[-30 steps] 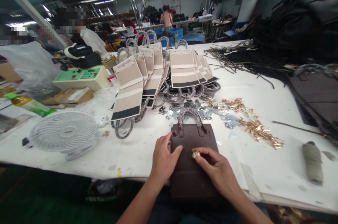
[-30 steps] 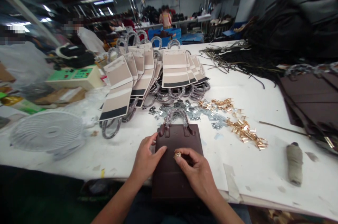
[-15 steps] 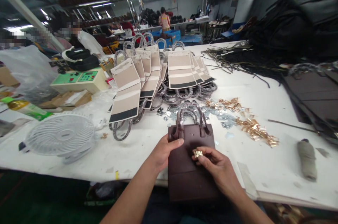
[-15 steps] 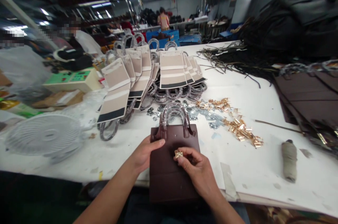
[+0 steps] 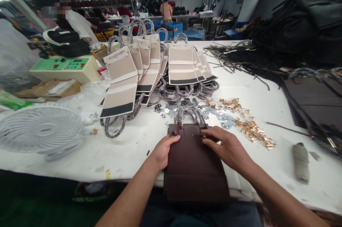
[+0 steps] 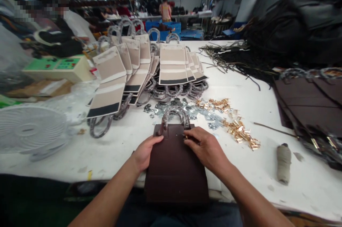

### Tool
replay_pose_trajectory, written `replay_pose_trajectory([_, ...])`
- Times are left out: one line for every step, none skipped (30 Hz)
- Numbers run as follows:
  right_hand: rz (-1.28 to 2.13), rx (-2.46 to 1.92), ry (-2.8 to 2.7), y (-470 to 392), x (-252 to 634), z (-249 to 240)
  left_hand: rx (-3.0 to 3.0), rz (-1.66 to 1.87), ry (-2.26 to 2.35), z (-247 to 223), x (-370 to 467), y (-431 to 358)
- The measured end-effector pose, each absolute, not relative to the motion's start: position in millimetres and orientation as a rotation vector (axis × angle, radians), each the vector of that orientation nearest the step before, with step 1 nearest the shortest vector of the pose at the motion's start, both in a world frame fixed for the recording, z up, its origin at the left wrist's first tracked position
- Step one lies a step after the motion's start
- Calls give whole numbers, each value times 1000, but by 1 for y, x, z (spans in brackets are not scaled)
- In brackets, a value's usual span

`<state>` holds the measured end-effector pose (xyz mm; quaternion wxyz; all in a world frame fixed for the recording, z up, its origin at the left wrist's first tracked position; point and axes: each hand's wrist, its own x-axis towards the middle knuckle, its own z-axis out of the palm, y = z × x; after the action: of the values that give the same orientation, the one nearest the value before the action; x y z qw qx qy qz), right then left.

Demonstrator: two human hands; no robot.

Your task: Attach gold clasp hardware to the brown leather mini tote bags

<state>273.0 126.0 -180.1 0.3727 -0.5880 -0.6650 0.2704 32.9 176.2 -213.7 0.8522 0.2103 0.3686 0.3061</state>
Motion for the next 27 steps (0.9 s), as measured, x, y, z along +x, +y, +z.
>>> replay_pose_trajectory([688, -1503, -1751, 129, 273, -179, 440, 652, 776, -214, 33, 176])
replay_pose_trajectory([680, -1495, -1790, 132, 273, -179, 436, 663, 774, -214, 33, 175])
replay_pose_trajectory([670, -1489, -1823, 134, 272, -179, 432, 674, 772, -215, 32, 175])
replay_pose_trajectory([659, -1483, -1854, 136, 271, -178, 428, 682, 770, -216, 32, 174])
replay_pose_trajectory([648, -1482, -1880, 137, 271, -178, 425, 690, 770, -217, 32, 174])
replay_pose_trajectory([637, -1485, -1905, 139, 270, -178, 424, 698, 770, -218, 32, 174])
replay_pose_trajectory([627, -1492, -1927, 140, 269, -178, 424, 704, 770, -219, 33, 174])
replay_pose_trajectory([622, -1502, -1949, 141, 268, -177, 425, 710, 771, -220, 33, 174])
replay_pose_trajectory([621, -1515, -1969, 142, 268, -177, 425, 713, 769, -221, 33, 174])
replay_pose_trajectory([626, -1527, -1988, 143, 267, -177, 426, 715, 766, -222, 33, 174])
replay_pose_trajectory([633, -1536, -2006, 144, 267, -177, 427, 717, 761, -222, 33, 174])
replay_pose_trajectory([639, -1541, -2023, 145, 266, -177, 430, 720, 756, -222, 33, 173])
replay_pose_trajectory([641, -1542, -2038, 147, 266, -177, 435, 724, 754, -222, 33, 173])
replay_pose_trajectory([637, -1541, -2054, 148, 266, -178, 440, 729, 750, -222, 33, 173])
replay_pose_trajectory([625, -1539, -2072, 149, 266, -178, 445, 734, 748, -223, 33, 172])
replay_pose_trajectory([610, -1539, -2097, 150, 266, -178, 451, 738, 748, -223, 33, 172])
replay_pose_trajectory([594, -1540, -2124, 152, 266, -178, 457, 742, 751, -223, 33, 171])
replay_pose_trajectory([581, -1541, -2152, 153, 266, -178, 463, 747, 756, -223, 33, 171])
replay_pose_trajectory([572, -1544, -2179, 154, 266, -178, 470, 752, 761, -223, 33, 171])
replay_pose_trajectory([566, -1548, -2207, 156, 266, -177, 476, 756, 767, -224, 33, 171])
replay_pose_trajectory([560, -1553, -2238, 157, 265, -176, 482, 759, 773, -224, 34, 171])
replay_pose_trajectory([550, -1558, -2270, 158, 264, -175, 487, 762, 780, -225, 34, 170])
replay_pose_trajectory([536, -1567, -2309, 160, 263, -174, 493, 764, 787, -225, 34, 170])
replay_pose_trajectory([516, -1579, -2347, 161, 262, -173, 496, 765, 793, -225, 34, 170])
replay_pose_trajectory([492, -1591, -2383, 162, 261, -172, 499, 765, 801, -225, 34, 170])
replay_pose_trajectory([467, -1600, -2417, 163, 260, -171, 500, 765, 807, -225, 34, 170])
replay_pose_trajectory([438, -1604, -2448, 164, 258, -170, 498, 766, 812, -224, 34, 171])
